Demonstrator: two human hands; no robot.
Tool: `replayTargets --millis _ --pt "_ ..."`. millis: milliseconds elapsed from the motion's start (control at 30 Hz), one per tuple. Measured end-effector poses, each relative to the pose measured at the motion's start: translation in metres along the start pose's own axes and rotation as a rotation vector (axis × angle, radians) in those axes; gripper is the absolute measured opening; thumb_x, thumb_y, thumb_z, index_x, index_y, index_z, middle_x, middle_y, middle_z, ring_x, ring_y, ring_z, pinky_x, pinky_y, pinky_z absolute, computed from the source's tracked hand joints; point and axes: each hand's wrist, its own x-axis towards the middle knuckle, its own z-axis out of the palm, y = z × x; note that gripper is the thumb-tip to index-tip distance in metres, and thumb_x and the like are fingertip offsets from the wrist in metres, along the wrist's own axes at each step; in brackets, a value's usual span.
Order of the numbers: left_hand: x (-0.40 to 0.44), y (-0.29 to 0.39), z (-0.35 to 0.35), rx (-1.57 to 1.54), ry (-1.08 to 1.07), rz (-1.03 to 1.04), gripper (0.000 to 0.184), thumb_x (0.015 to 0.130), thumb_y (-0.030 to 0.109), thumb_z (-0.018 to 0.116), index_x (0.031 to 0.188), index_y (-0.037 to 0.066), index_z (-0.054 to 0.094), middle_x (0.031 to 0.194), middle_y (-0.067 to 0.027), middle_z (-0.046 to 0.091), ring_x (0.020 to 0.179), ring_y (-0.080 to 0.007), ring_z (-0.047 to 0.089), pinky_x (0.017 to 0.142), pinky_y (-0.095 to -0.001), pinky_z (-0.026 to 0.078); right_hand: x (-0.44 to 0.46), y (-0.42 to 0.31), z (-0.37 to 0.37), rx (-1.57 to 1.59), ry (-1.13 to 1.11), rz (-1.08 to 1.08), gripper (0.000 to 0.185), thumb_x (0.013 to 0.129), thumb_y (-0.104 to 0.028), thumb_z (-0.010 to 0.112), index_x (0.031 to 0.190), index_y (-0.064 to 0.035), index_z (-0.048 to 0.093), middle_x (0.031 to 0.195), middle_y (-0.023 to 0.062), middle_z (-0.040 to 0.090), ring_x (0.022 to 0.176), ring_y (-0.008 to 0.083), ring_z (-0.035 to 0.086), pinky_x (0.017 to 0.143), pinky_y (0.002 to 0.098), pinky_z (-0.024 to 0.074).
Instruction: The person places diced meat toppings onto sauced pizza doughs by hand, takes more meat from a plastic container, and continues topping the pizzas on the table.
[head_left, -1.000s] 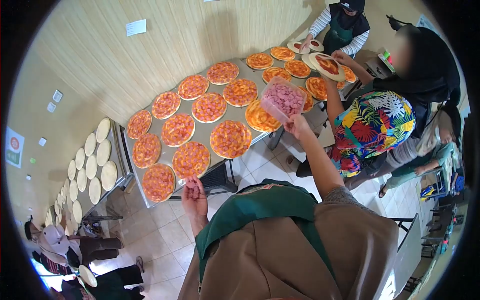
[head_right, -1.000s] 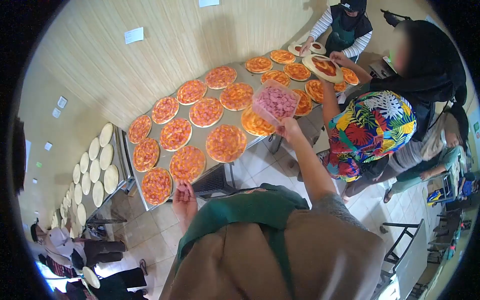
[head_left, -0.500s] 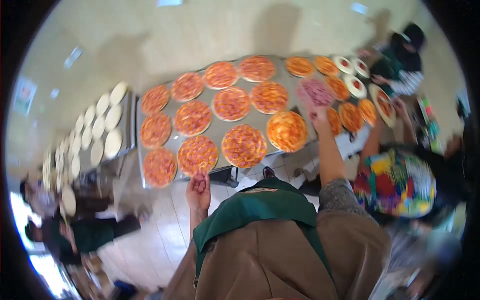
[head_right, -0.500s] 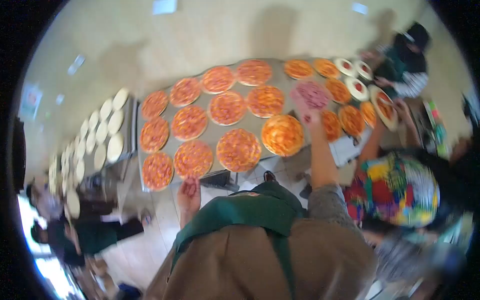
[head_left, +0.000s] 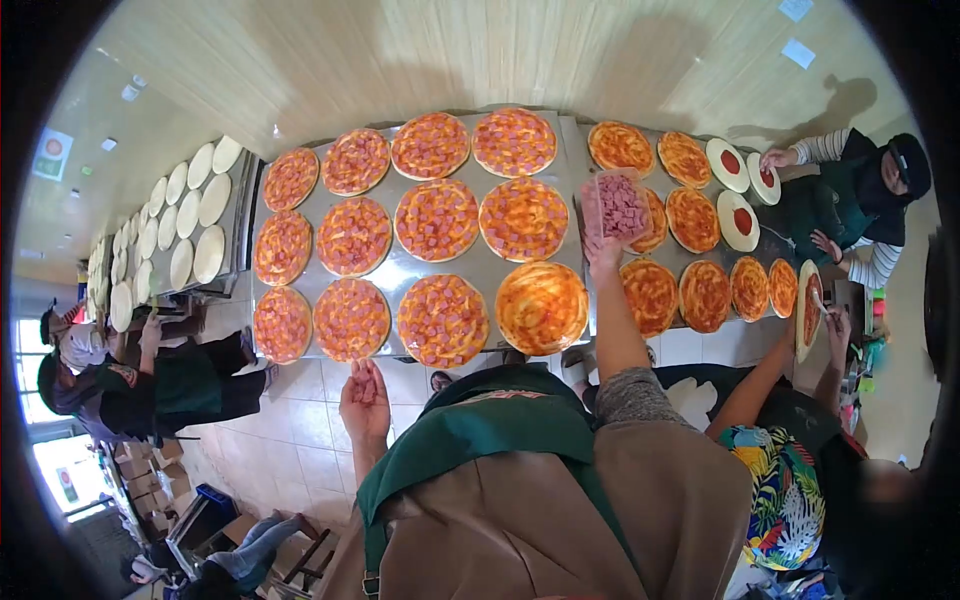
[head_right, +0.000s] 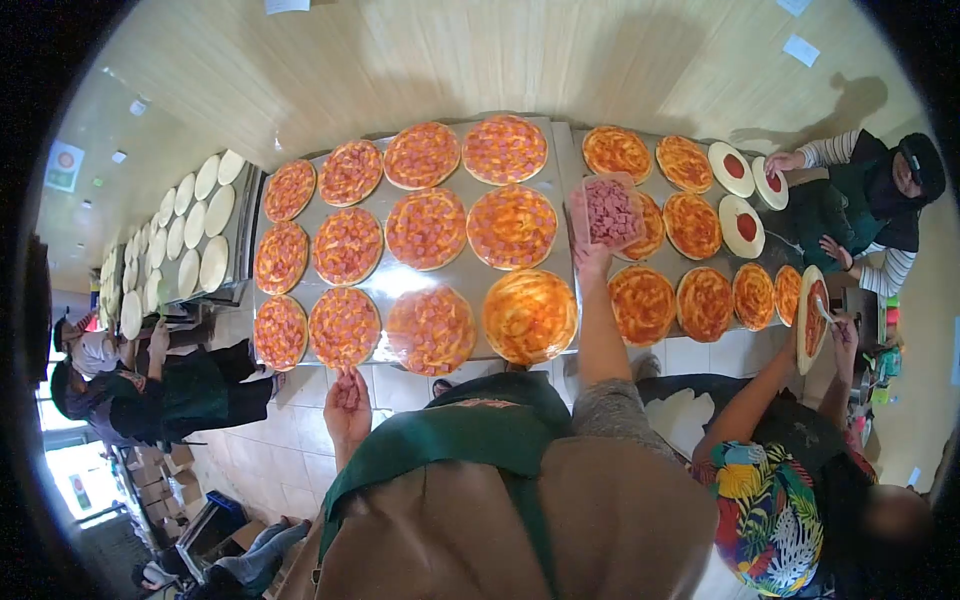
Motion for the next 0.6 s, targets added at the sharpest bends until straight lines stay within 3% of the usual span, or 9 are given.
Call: replayTargets --millis 100,300,433,600 --pt "0.0 0.007 -0.016 -0.033 0.009 0.017 0.032 0.094 0.009 0.037 0.12 -0.007 0.049 0.115 -0.0214 0.058 0.113 -0.031 0.055 0.099 -0.0398 0.047 -0.007 0.006 0.008 -0.049 0.028 -0.076 0.014 0.079 -0.018 0.044 0.087 -0.0069 0.043 0.106 0.0181 0.053 0.112 0.0385 0.05 0.1 0.048 0.0376" --pt "0.008 0.016 -0.027 -0.014 0.014 0.112 0.031 0.094 0.009 0.038 0.118 -0.008 0.049 0.109 -0.0205 0.059 0.106 -0.0303 0.058 0.098 -0.0403 0.047 0.033 0.026 -0.021 -0.093 -0.019 -0.129 0.013 0.08 -0.019 0.047 0.086 -0.0082 0.046 0.098 0.0139 0.055 0.098 0.0356 0.056 0.09 0.0464 0.0442" --pt "0.023 0.028 -0.042 -0.165 0.091 0.199 0.03 0.093 0.008 0.037 0.116 -0.008 0.048 0.106 -0.0191 0.06 0.103 -0.0303 0.059 0.097 -0.0408 0.048 0.026 0.024 -0.016 -0.126 -0.075 -0.153 0.014 0.083 -0.022 0.046 0.086 -0.0082 0.047 0.092 0.0114 0.052 0.091 0.0317 0.054 0.085 0.0434 0.0438" --pt "0.071 0.082 -0.111 -0.378 0.098 0.399 0.028 0.093 0.009 0.036 0.111 -0.007 0.051 0.105 -0.0191 0.061 0.102 -0.0312 0.06 0.096 -0.0415 0.049 0.019 0.017 -0.017 -0.18 -0.102 -0.174 0.017 0.087 -0.025 0.045 0.086 -0.0082 0.047 0.086 0.0082 0.049 0.084 0.0267 0.052 0.078 0.0397 0.0434"
